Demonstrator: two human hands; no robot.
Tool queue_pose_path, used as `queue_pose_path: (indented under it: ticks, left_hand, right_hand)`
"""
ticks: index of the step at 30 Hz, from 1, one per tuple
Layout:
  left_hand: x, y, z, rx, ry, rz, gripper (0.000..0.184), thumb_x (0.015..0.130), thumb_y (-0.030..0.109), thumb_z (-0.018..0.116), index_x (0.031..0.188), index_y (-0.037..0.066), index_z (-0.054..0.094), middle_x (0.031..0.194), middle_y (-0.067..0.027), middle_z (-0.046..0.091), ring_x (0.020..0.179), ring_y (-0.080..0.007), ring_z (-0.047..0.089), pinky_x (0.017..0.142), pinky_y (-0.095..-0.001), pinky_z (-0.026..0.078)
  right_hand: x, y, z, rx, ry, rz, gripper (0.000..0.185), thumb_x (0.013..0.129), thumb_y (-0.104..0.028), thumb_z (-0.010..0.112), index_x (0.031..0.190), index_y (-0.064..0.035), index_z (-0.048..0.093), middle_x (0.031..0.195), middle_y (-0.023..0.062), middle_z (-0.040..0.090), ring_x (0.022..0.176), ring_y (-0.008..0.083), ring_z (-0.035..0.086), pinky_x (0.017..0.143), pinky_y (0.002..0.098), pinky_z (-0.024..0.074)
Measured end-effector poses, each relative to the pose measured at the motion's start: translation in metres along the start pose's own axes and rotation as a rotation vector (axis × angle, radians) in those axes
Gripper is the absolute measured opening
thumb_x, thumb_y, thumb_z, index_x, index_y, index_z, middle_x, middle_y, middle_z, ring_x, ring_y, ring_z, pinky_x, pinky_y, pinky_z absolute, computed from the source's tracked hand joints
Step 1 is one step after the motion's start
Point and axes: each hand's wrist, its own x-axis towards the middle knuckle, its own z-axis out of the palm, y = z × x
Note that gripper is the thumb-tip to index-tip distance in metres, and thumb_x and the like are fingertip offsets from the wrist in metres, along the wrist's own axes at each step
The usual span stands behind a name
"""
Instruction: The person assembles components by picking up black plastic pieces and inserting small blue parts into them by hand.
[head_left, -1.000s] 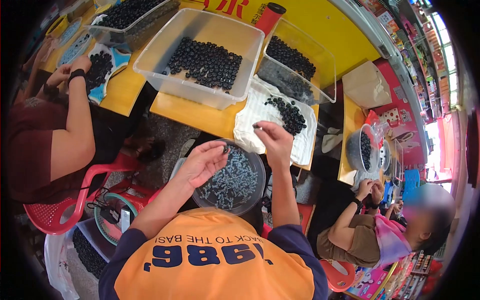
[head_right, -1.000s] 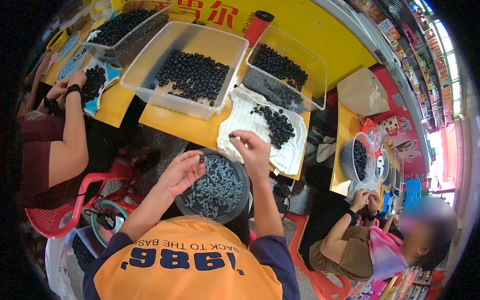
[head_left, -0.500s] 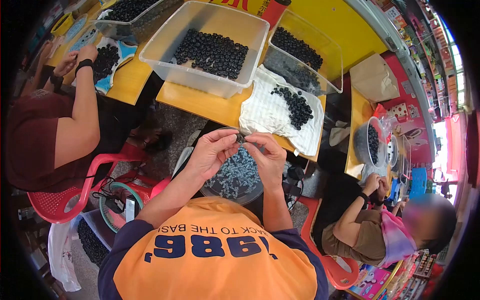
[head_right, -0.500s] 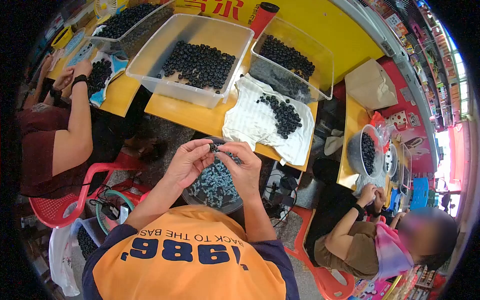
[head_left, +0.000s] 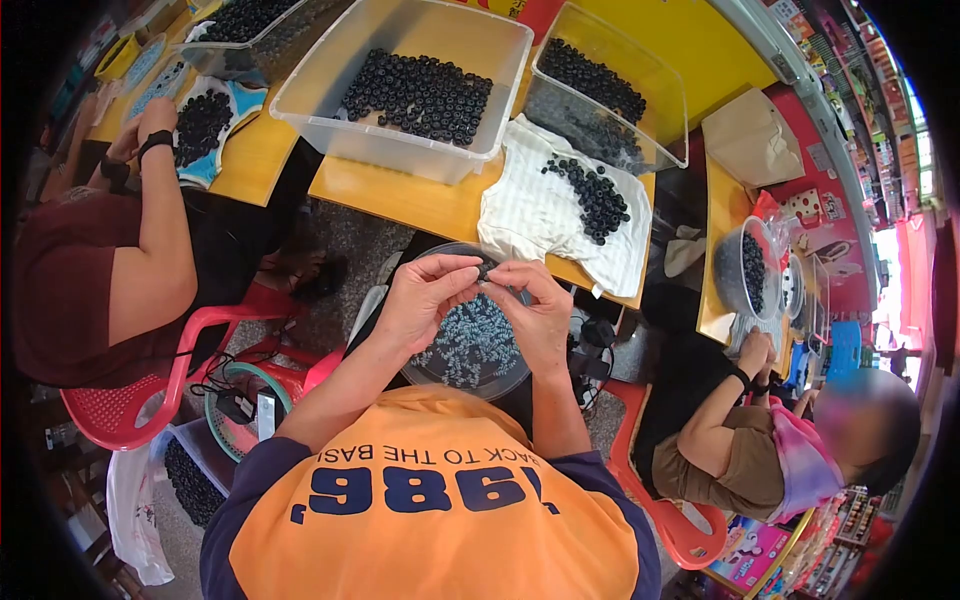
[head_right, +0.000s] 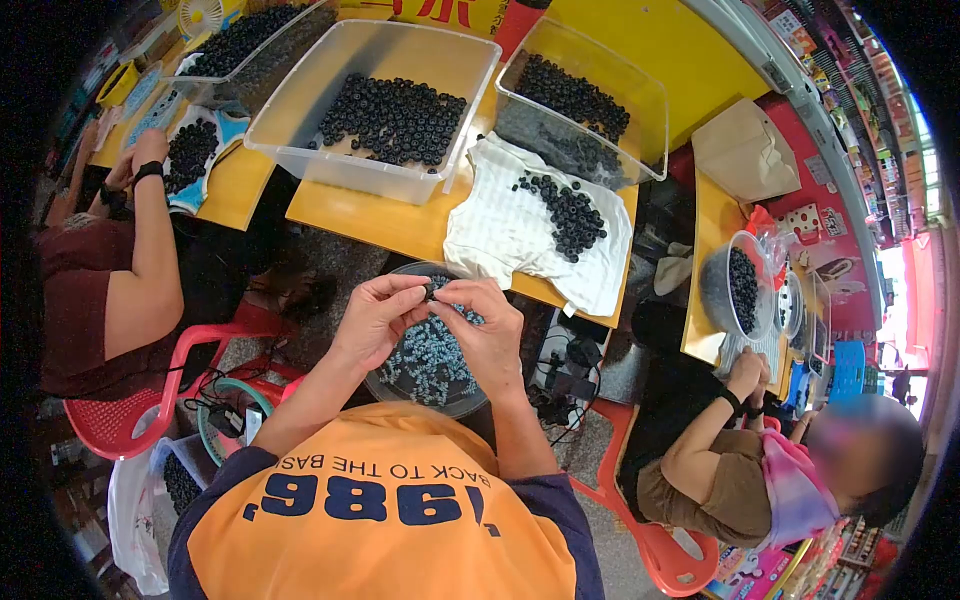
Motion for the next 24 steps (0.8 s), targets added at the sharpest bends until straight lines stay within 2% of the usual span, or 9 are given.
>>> queue_pose_path:
  ticks: [3, 5, 8, 9, 13, 18, 20, 22, 24]
  left_hand:
    - [0.003, 0.002, -0.006, 0.038, -0.01, -0.052, 0.016, 0.086, 0.003, 0.066, 0.101, 0.0, 0.067, 0.088, -0.007, 0.068, 0.074, -0.0117, 0.065, 0.071, -0.0235, 0.056]
    - [0.006, 0.002, -0.013, 0.042, -0.126, -0.108, 0.016, 0.086, 0.002, 0.065, 0.102, 0.0, 0.067, 0.091, -0.0073, 0.068, 0.077, -0.012, 0.065, 0.072, -0.0236, 0.055]
    - [0.006, 0.006, -0.012, 0.01, -0.199, -0.179, 0.023, 0.086, 0.001, 0.065, 0.108, 0.0, 0.061, 0.093, -0.0073, 0.067, 0.078, -0.0118, 0.065, 0.071, -0.0232, 0.054]
    - [0.006, 0.006, -0.014, 0.011, -0.2, -0.182, 0.023, 0.086, 0.001, 0.065, 0.108, 0.0, 0.061, 0.093, -0.0073, 0.067, 0.078, -0.0118, 0.065, 0.071, -0.0232, 0.054]
    - [0.008, 0.011, -0.018, 0.062, -0.31, -0.237, 0.038, 0.084, 0.0, 0.066, 0.116, 0.004, 0.048, 0.093, -0.0076, 0.066, 0.078, -0.012, 0.063, 0.068, -0.0227, 0.052]
    - [0.007, 0.002, -0.025, 0.086, -0.373, -0.3, 0.04, 0.083, -0.002, 0.066, 0.118, 0.005, 0.046, 0.093, -0.0083, 0.066, 0.078, -0.0127, 0.064, 0.069, -0.023, 0.053]
    - [0.003, 0.0, -0.018, 0.111, -0.253, -0.284, 0.037, 0.083, -0.002, 0.066, 0.115, 0.005, 0.048, 0.094, -0.0079, 0.066, 0.077, -0.0129, 0.064, 0.07, -0.0229, 0.053]
    - [0.005, -0.004, -0.015, 0.074, -0.23, -0.29, 0.035, 0.082, -0.003, 0.066, 0.113, 0.004, 0.05, 0.094, -0.0075, 0.066, 0.077, -0.0127, 0.064, 0.07, -0.0228, 0.053]
    - [0.01, -0.003, -0.008, 0.039, -0.207, -0.294, 0.034, 0.082, -0.003, 0.066, 0.112, 0.003, 0.052, 0.094, -0.007, 0.066, 0.077, -0.0125, 0.064, 0.071, -0.0228, 0.053]
  right_hand:
    - [-0.002, 0.007, 0.001, 0.075, -0.002, 0.047, 0.021, 0.069, 0.002, 0.076, 0.09, -0.001, 0.069, 0.084, 0.0052, 0.066, 0.08, 0.0124, 0.059, 0.072, 0.024, 0.0461]
    - [-0.003, 0.014, -0.003, 0.29, -0.111, 0.272, 0.028, 0.069, 0.001, 0.076, 0.096, -0.002, 0.069, 0.088, 0.0018, 0.064, 0.076, 0.0084, 0.052, 0.07, 0.0216, 0.0433]
    - [0.002, 0.022, -0.008, 0.423, -0.231, 0.218, 0.035, 0.069, 0.0, 0.076, 0.103, -0.0024, 0.069, 0.097, -0.0002, 0.06, 0.075, 0.0064, 0.045, 0.067, 0.0197, 0.04]
    - [0.001, 0.023, -0.013, 0.357, -0.29, 0.263, 0.036, 0.071, 0.001, 0.075, 0.106, -0.0017, 0.068, 0.11, 0.0017, 0.058, 0.084, 0.0075, 0.05, 0.072, 0.0209, 0.0436]
    - [-0.003, 0.021, -0.013, 0.562, -0.419, 0.334, 0.031, 0.075, 0.003, 0.072, 0.105, -0.0013, 0.068, 0.115, 0.0079, 0.061, 0.1, 0.0127, 0.057, 0.085, 0.0268, 0.0484]
    - [-0.017, 0.032, -0.011, 0.476, -0.374, 0.237, 0.027, 0.075, 0.008, 0.068, 0.102, 0.002, 0.068, 0.105, 0.0126, 0.063, 0.097, 0.0163, 0.059, 0.08, 0.0266, 0.051]
    - [-0.021, 0.031, -0.01, 0.417, -0.316, 0.274, 0.024, 0.077, -0.002, 0.072, 0.101, -0.0017, 0.07, 0.094, 0.0072, 0.068, 0.093, 0.0139, 0.059, 0.08, 0.0265, 0.047]
    - [-0.022, 0.033, -0.01, 0.401, -0.299, 0.289, 0.025, 0.078, -0.003, 0.071, 0.102, -0.0022, 0.069, 0.096, 0.0074, 0.067, 0.095, 0.0137, 0.057, 0.082, 0.0266, 0.0461]
    - [-0.022, 0.036, -0.01, 0.364, -0.211, 0.183, 0.029, 0.077, -0.003, 0.072, 0.105, -0.0025, 0.068, 0.1, 0.0073, 0.067, 0.093, 0.0127, 0.056, 0.083, 0.0268, 0.0455]
